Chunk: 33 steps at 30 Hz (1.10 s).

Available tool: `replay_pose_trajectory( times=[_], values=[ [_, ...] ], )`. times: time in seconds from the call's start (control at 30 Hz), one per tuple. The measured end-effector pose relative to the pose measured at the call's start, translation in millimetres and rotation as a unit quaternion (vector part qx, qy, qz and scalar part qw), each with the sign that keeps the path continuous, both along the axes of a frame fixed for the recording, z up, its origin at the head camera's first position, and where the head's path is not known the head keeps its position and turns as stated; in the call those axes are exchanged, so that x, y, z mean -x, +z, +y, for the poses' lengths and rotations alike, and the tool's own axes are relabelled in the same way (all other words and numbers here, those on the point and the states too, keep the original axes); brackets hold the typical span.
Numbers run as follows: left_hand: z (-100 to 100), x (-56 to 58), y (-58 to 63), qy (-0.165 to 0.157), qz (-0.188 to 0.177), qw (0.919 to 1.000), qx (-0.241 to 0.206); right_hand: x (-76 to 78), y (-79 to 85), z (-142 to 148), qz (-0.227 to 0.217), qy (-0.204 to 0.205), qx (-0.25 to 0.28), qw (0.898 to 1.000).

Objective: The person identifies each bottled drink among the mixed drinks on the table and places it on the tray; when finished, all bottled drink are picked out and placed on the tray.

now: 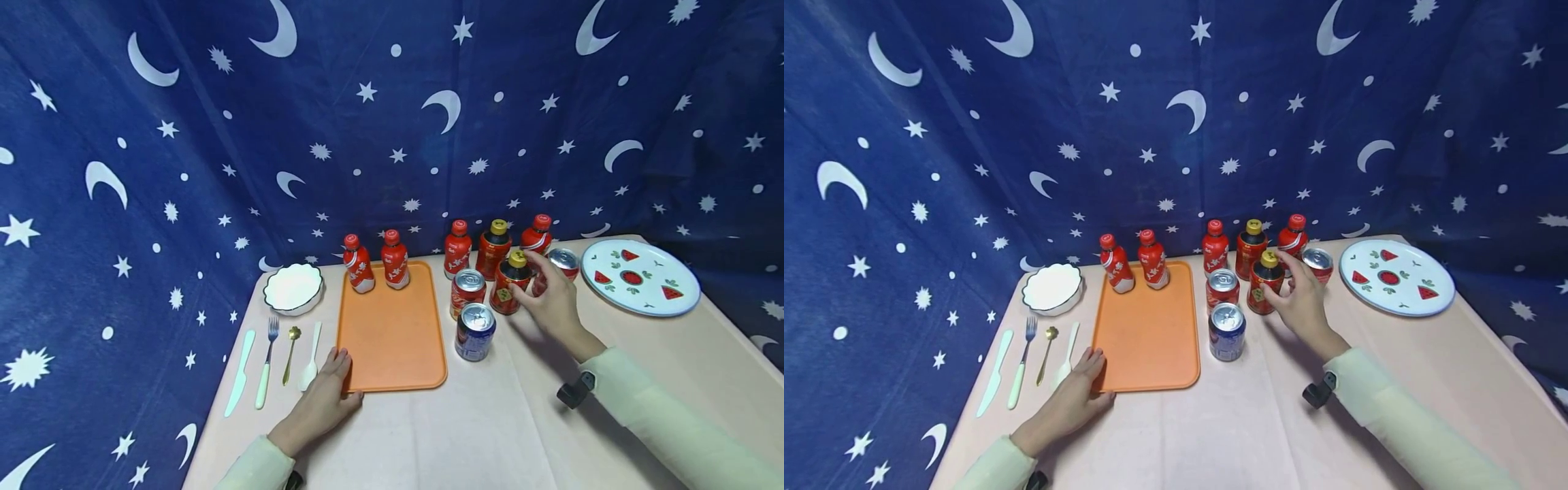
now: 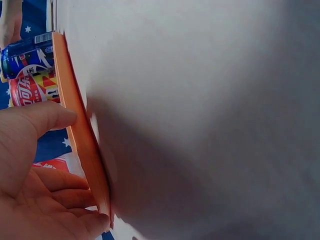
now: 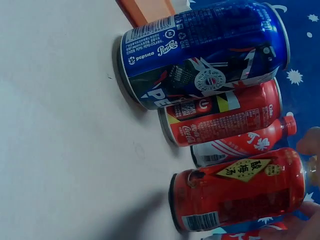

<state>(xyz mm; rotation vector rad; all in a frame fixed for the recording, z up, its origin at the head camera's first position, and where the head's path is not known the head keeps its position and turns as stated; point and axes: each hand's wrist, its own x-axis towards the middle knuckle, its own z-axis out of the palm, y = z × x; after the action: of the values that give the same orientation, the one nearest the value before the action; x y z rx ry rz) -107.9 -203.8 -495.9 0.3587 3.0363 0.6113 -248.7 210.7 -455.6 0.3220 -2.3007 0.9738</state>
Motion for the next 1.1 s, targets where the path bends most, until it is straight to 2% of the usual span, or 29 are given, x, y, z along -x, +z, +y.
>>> replay_pose_trajectory(
  times=[0.37,0.63,1.1],
  values=[
    [1,0.5,-1.2,-0.001,-0.003,1.0,0.002,5.3,-10.5,-4,0.002,-0.012,0.03,0.999],
    [1,0.0,-1.4,0.001,0.003,1.0,0.009,7.3,-16.2,-6,-0.034,0.034,0.065,0.997],
    [0,0.3,-2.6,-0.003,-0.006,0.9998,0.02,7.9,-18.8,-11,-0.041,0.027,0.075,0.996]
  ],
)
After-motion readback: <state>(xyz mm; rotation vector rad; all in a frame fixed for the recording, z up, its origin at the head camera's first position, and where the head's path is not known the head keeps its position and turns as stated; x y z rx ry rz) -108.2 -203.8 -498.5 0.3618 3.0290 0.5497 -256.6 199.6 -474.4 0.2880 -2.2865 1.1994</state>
